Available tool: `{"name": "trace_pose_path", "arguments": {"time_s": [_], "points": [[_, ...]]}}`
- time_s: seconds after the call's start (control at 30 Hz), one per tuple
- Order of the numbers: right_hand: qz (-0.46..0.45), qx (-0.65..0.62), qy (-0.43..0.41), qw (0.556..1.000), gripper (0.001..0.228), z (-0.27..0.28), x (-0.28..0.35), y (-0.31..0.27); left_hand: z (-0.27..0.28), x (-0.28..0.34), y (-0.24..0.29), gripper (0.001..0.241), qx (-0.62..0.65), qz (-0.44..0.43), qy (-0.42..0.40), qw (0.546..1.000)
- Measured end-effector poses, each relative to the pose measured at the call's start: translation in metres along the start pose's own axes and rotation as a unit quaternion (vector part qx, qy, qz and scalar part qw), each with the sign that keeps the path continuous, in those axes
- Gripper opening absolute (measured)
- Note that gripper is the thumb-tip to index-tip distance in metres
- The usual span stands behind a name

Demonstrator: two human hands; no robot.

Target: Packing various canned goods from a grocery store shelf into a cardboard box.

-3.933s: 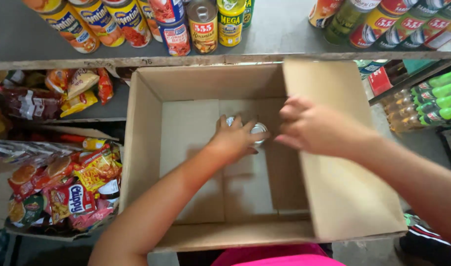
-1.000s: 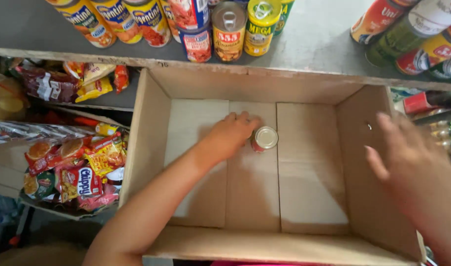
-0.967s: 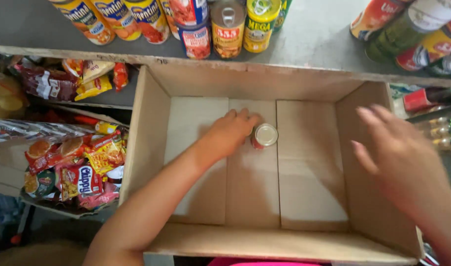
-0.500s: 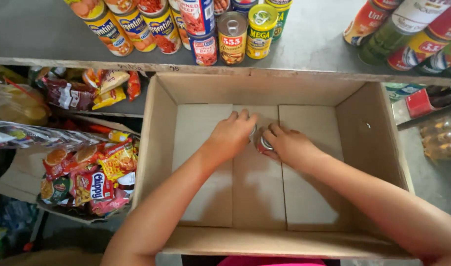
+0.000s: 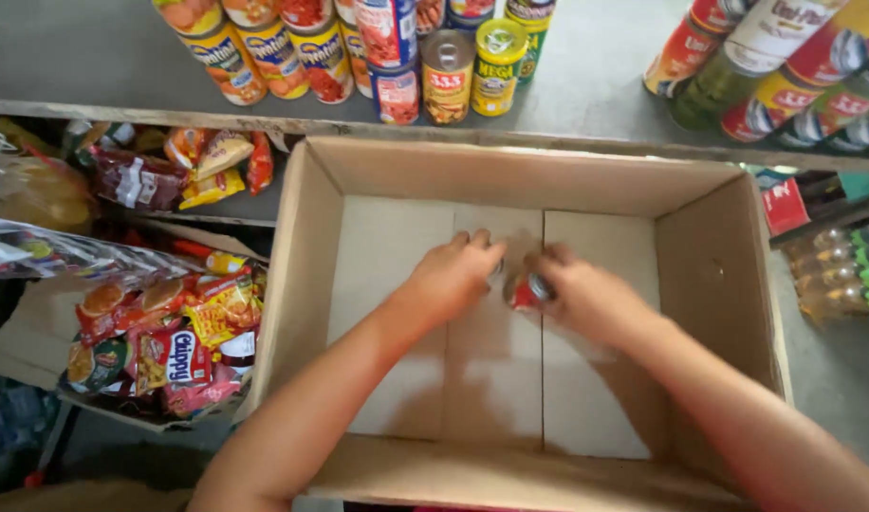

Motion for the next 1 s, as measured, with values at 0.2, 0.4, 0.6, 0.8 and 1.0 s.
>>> {"name": "trace_pose_path", "arguments": {"time_s": [0.2, 0.4, 0.6, 0.8, 1.0], "points": [[-0.022, 0.065, 0.180, 0.981, 0.057, 0.058, 0.012, 0.043, 0.017, -0.014, 0.012, 0.052, 0.029, 0.000, 0.070, 0.997], [-0.058, 0.085, 0.175, 0.979, 0.067, 0.065, 0.000, 0.058, 0.010, -0.029, -0.010, 0.052, 0.021, -0.031, 0.150, 0.988], [-0.004, 0.015, 0.127, 0.992, 0.051, 0.015, -0.041, 0.056, -0.018, -0.044, -0.042, 0.055, -0.031, -0.075, 0.156, 0.984], [0.079, 0.115, 0.122, 0.983, 0.043, -0.011, -0.067, 0.047, -0.017, -0.053, -0.047, 0.056, -0.071, -0.078, 0.135, 0.985], [0.035, 0.201, 0.095, 0.974, 0.055, -0.008, -0.062, 0.052, 0.014, -0.050, -0.034, 0.050, -0.074, -0.025, 0.127, 0.989]]}}
Point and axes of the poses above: each hand's wrist, its own x-axis away from the middle knuckle, its own z-axis out of the back of the hand, y = z × x, the point moved 4 cm from there along -x, towards the middle knuckle, and after that the axes turned 10 degrees about z, right-handed, at the moved point
